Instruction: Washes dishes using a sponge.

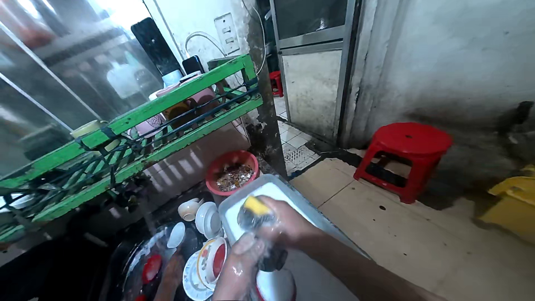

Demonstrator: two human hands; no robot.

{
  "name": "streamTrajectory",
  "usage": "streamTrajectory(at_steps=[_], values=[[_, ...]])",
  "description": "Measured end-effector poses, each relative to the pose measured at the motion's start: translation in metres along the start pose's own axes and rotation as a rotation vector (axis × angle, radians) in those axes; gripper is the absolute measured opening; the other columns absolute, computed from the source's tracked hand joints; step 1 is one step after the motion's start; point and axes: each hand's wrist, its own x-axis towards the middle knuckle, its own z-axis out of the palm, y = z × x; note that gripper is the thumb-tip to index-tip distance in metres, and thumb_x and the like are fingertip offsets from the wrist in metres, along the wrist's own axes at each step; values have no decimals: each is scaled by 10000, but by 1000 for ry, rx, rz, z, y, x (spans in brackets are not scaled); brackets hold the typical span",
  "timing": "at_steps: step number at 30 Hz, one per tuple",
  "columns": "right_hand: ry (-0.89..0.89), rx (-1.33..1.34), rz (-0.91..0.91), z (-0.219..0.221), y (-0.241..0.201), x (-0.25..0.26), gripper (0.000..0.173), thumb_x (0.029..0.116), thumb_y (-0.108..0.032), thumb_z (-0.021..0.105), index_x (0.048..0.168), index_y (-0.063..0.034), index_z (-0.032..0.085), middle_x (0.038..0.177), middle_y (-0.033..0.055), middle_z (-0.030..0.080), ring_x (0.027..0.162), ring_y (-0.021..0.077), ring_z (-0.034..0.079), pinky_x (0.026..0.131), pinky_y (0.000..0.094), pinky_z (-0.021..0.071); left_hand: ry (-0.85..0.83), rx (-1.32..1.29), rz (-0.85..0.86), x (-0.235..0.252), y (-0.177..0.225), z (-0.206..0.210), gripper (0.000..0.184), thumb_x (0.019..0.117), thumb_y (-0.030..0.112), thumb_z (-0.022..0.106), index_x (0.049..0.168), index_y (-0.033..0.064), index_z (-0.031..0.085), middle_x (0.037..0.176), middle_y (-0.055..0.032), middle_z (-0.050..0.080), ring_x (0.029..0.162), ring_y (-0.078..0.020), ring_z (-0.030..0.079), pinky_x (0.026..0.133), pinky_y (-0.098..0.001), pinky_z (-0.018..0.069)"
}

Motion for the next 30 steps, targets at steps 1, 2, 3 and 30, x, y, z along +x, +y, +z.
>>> streamTrajectory(at_steps=[1, 2, 3, 30], values=[[84, 173, 72, -1, 7, 6, 519, 840, -162, 792, 1317, -41, 627, 1137, 164, 696, 1051, 237, 676, 942, 451, 549, 64, -113, 28, 3, -4, 3, 277, 977, 67, 492, 1208, -50, 590, 1022, -63, 695, 933, -105, 676, 870, -317, 575], [151, 292, 145, 0, 14, 11, 521, 842, -148, 803, 1316, -37, 618, 1123, 159, 695, 1020, 224, 681, 913, 431, 563, 152, -233, 58, 7, -7, 8, 278, 998, 78, 460, 1217, -53, 571, 1021, -92, 695, 925, -141, 689, 855, -345, 591], [181, 314, 174, 3, 19, 12, 539, 850, -176, 806, 1331, -39, 604, 1133, 157, 692, 1023, 224, 682, 912, 429, 565, 247, -306, 85, 12, -9, 14, 260, 1023, 82, 436, 1209, -44, 566, 1014, -103, 691, 915, -153, 692, 839, -351, 598], [55, 147, 125, 3, 21, 7, 445, 838, -74, 771, 1267, -34, 658, 1171, 136, 685, 1067, 184, 665, 954, 387, 545, 513, -529, 69, 40, -8, 7, 264, 1089, 148, 421, 1106, -35, 609, 917, -134, 673, 820, -197, 685, 737, -370, 596]])
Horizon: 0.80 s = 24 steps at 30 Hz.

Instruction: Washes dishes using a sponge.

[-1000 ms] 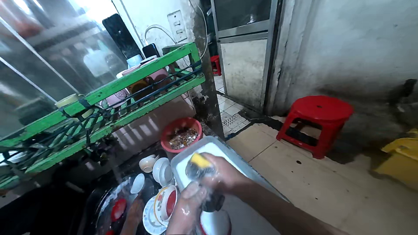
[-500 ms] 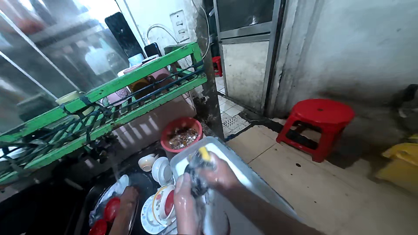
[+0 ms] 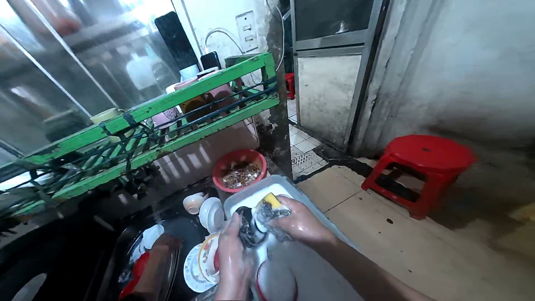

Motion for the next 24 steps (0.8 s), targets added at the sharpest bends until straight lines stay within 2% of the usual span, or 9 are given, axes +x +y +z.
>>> streamTrajectory(at_steps=[4, 6, 11, 13, 15, 16, 18, 20, 24], values=[[-27, -456, -371, 20, 8, -20, 451, 888, -112, 689, 1334, -50, 656, 1278, 230, 644, 1229, 382, 599, 1054, 527, 488, 58, 37, -18, 3, 1, -1, 270, 1095, 166, 417, 1085, -31, 601, 873, -128, 654, 775, -193, 671, 699, -368, 587], [-8, -480, -506, 19, 22, -20, 396, 886, -131, 700, 1279, -87, 696, 1215, 199, 681, 1175, 361, 632, 1013, 506, 522, 78, -21, -38, 6, 5, -3, 262, 1088, 167, 428, 1103, -29, 601, 890, -140, 665, 792, -211, 682, 711, -385, 593], [-55, -352, -206, -4, 10, -6, 421, 887, -122, 681, 1297, -27, 666, 1275, 201, 652, 1209, 319, 616, 1057, 505, 479, 11, -35, -107, 3, 1, -3, 283, 1098, 168, 401, 1137, -42, 587, 922, -167, 672, 821, -238, 690, 727, -401, 600], [16, -490, -348, 19, 13, -14, 434, 897, -115, 666, 1329, -72, 661, 1280, 209, 644, 1231, 365, 597, 1032, 533, 498, 14, 24, -96, 4, -1, -4, 291, 1099, 173, 406, 1126, -45, 596, 890, -152, 665, 779, -221, 681, 693, -385, 593], [155, -583, -662, 43, 27, -20, 422, 810, -88, 728, 1229, -138, 724, 1140, 156, 708, 1092, 351, 668, 880, 489, 595, 29, 31, -96, 10, -1, -12, 307, 1099, 204, 418, 1105, -38, 607, 867, -145, 676, 749, -209, 686, 671, -374, 597], [103, -549, -686, 42, 28, -19, 417, 806, -83, 744, 1218, -140, 727, 1135, 146, 707, 1086, 336, 666, 888, 472, 593, 46, 18, -100, 13, -1, -17, 311, 1097, 211, 424, 1105, -38, 611, 873, -150, 681, 753, -215, 690, 676, -382, 599], [-125, -390, -377, 23, 28, -7, 387, 897, -106, 708, 1280, -53, 684, 1257, 195, 656, 1199, 329, 614, 1036, 486, 502, 84, -43, -129, 21, -3, -28, 321, 1099, 224, 413, 1159, -38, 589, 938, -170, 672, 824, -247, 685, 725, -433, 596], [-131, -437, -64, 0, 48, 20, 447, 916, -170, 704, 1334, -24, 636, 1345, 213, 611, 1273, 352, 570, 1100, 516, 445, 115, -136, -170, 29, -4, -35, 332, 1095, 259, 409, 1164, -19, 578, 966, -180, 665, 857, -269, 679, 743, -473, 590], [-166, -735, 257, -3, 97, 37, 714, 903, -312, 717, 1510, -45, 452, 1489, 272, 478, 1399, 473, 430, 1107, 641, 399, 117, -209, -223, 34, -7, -45, 350, 1092, 292, 407, 1153, -8, 579, 972, -179, 667, 865, -281, 680, 747, -484, 589]])
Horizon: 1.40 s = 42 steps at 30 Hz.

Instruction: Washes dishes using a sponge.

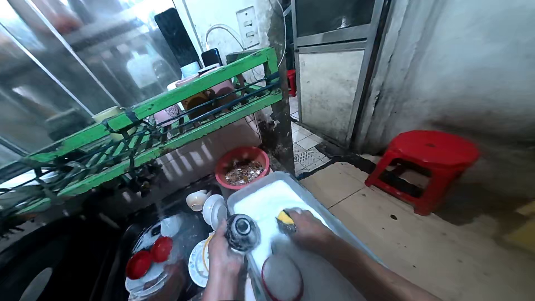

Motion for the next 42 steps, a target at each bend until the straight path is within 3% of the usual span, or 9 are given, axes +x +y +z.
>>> streamTrajectory(at_steps=[3, 7, 10, 16, 20, 25, 31, 35, 42], values=[[-22, 115, 67, 0, 0, 2, 633, 896, -263, 731, 1426, -10, 496, 1350, 260, 591, 1284, 414, 565, 1049, 600, 461, 6, -10, -11, -1, -8, -1, 358, 1095, 299, 396, 1157, -5, 575, 980, -179, 662, 881, -281, 676, 762, -479, 585], [332, 657, -139, -14, -41, -30, 661, 874, -307, 798, 1406, -14, 538, 1227, 196, 674, 1143, 285, 659, 1026, 473, 513, -6, 83, 4, -11, -23, 10, 380, 1106, 295, 381, 1144, -16, 595, 957, -163, 670, 869, -255, 677, 760, -445, 583], [410, 501, -384, -7, -67, -44, 661, 917, -398, 713, 1434, -22, 542, 1297, 181, 667, 1211, 278, 644, 1071, 465, 495, -5, 138, 15, -31, -29, 28, 372, 1108, 287, 376, 1116, -12, 598, 898, -146, 672, 801, -230, 684, 702, -420, 594], [211, 546, -82, -29, -88, -37, 637, 1017, -427, 607, 1494, -31, 462, 1370, 230, 605, 1305, 343, 575, 1120, 509, 430, -15, 382, 286, -39, -33, 36, 386, 1121, 243, 365, 1155, -59, 603, 970, -162, 650, 869, -199, 663, 784, -380, 576], [794, 306, -534, 14, -91, -49, 543, 897, -317, 727, 1293, 46, 646, 1188, 208, 716, 1092, 340, 707, 967, 464, 568, 1, 265, 218, -36, -25, 38, 328, 1113, 212, 364, 1116, -19, 597, 855, -110, 653, 751, -164, 674, 674, -337, 588], [168, 513, -73, -29, -97, -28, 611, 1018, -378, 621, 1490, -27, 459, 1375, 236, 598, 1293, 354, 580, 1112, 515, 434, -20, 475, 238, -33, -32, 30, 376, 1119, 227, 381, 1185, -77, 592, 1008, -186, 641, 896, -222, 654, 807, -399, 566], [750, 195, -535, 24, -98, -44, 488, 865, -240, 739, 1301, -31, 672, 1227, 168, 714, 1126, 332, 698, 971, 483, 565, 6, 377, 218, -29, -32, 23, 257, 1084, 111, 357, 1087, -17, 580, 847, -103, 638, 758, -164, 655, 674, -341, 571], [175, 548, -63, -25, -96, -19, 620, 1003, -356, 652, 1495, -37, 450, 1369, 229, 601, 1286, 351, 583, 1103, 516, 439, -7, 476, 220, -31, -30, 31, 370, 1118, 234, 390, 1164, -69, 598, 976, -175, 651, 862, -219, 666, 775, -393, 575], [179, 1217, -111, -32, -70, -37, 489, 949, -155, 722, 1381, -34, 526, 1090, 143, 695, 950, 193, 699, 848, 374, 587, 59, 212, 251, -8, 0, 24, 356, 1110, 257, 398, 1209, -29, 585, 1024, -172, 656, 922, -236, 670, 797, -433, 581]])
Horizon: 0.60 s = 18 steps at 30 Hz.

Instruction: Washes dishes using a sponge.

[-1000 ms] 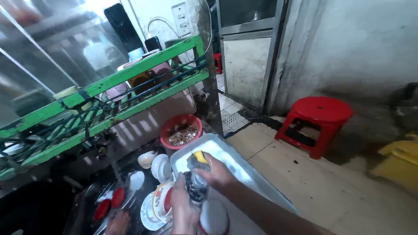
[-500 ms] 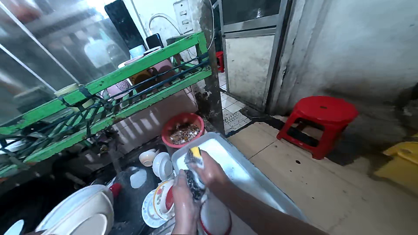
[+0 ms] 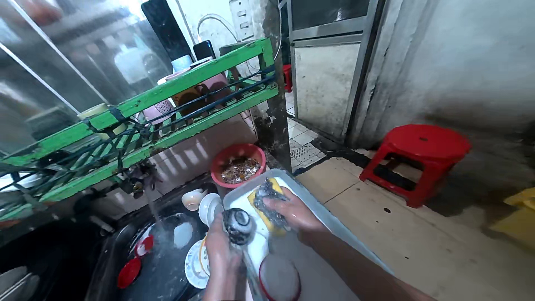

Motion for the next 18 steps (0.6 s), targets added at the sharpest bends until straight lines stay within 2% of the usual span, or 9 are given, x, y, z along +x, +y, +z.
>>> streamTrajectory(at_steps=[2, 4, 5, 8, 10, 11, 14, 16, 18], values=[[-141, -36, -3, -1, -9, -14, 486, 912, -122, 724, 1354, -26, 545, 1086, 114, 694, 949, 156, 693, 857, 347, 587, 8, 12, 46, 3, 3, 1, 354, 1108, 242, 404, 1215, -35, 596, 1033, -179, 665, 925, -240, 677, 805, -433, 585], [-213, -149, 8, -1, -9, -16, 483, 887, -146, 744, 1325, -35, 572, 1105, 105, 690, 962, 147, 689, 872, 342, 581, 3, 98, 100, -2, 2, 7, 359, 1109, 226, 407, 1249, -49, 590, 1102, -187, 656, 977, -234, 664, 855, -421, 568], [-204, -208, 26, -1, -8, -13, 470, 900, -151, 749, 1323, -35, 580, 1125, 123, 683, 978, 165, 685, 886, 359, 572, -21, 169, 133, -6, 1, 9, 370, 1111, 212, 399, 1278, -63, 583, 1159, -197, 641, 1026, -228, 643, 904, -412, 541], [-99, -361, 43, 1, -8, -3, 442, 936, -137, 720, 1347, -34, 593, 1230, 183, 654, 1105, 249, 655, 978, 439, 527, -82, 344, 206, -15, -8, 13, 373, 1108, 215, 392, 1172, -78, 613, 1083, -185, 641, 983, -203, 634, 888, -394, 535], [-122, -543, -72, 8, -12, -11, 452, 950, -149, 686, 1370, -14, 592, 1316, 209, 620, 1216, 299, 609, 1058, 471, 481, -98, 369, 192, -14, -12, 13, 390, 1115, 227, 382, 1173, -78, 618, 1066, -185, 648, 969, -204, 642, 877, -392, 541], [-151, -656, -215, 10, -10, -18, 442, 946, -160, 671, 1353, 1, 611, 1310, 223, 624, 1231, 326, 601, 1073, 483, 470, -97, 366, 174, -12, -12, 12, 393, 1116, 228, 381, 1180, -80, 618, 1060, -187, 651, 960, -207, 644, 871, -393, 542], [-185, -793, -598, 7, 8, -29, 412, 914, -177, 680, 1298, -28, 672, 1222, 191, 679, 1179, 317, 633, 1043, 458, 503, -78, 274, 104, -10, -5, 15, 350, 1109, 217, 408, 1114, -61, 621, 952, -162, 655, 852, -199, 661, 771, -376, 569], [-302, -801, -601, -7, 8, -30, 414, 934, -175, 677, 1312, -7, 652, 1251, 202, 661, 1207, 324, 613, 1069, 459, 478, -95, 210, 53, -9, -2, 12, 338, 1105, 210, 423, 1124, -61, 624, 953, -163, 665, 850, -208, 671, 768, -388, 578], [-393, -843, -483, -18, -2, -25, 409, 963, -214, 670, 1319, -14, 637, 1289, 195, 641, 1237, 311, 595, 1089, 457, 459, -125, 162, 11, -9, -4, 9, 328, 1103, 202, 423, 1143, -60, 616, 955, -163, 668, 850, -214, 677, 765, -394, 584]])
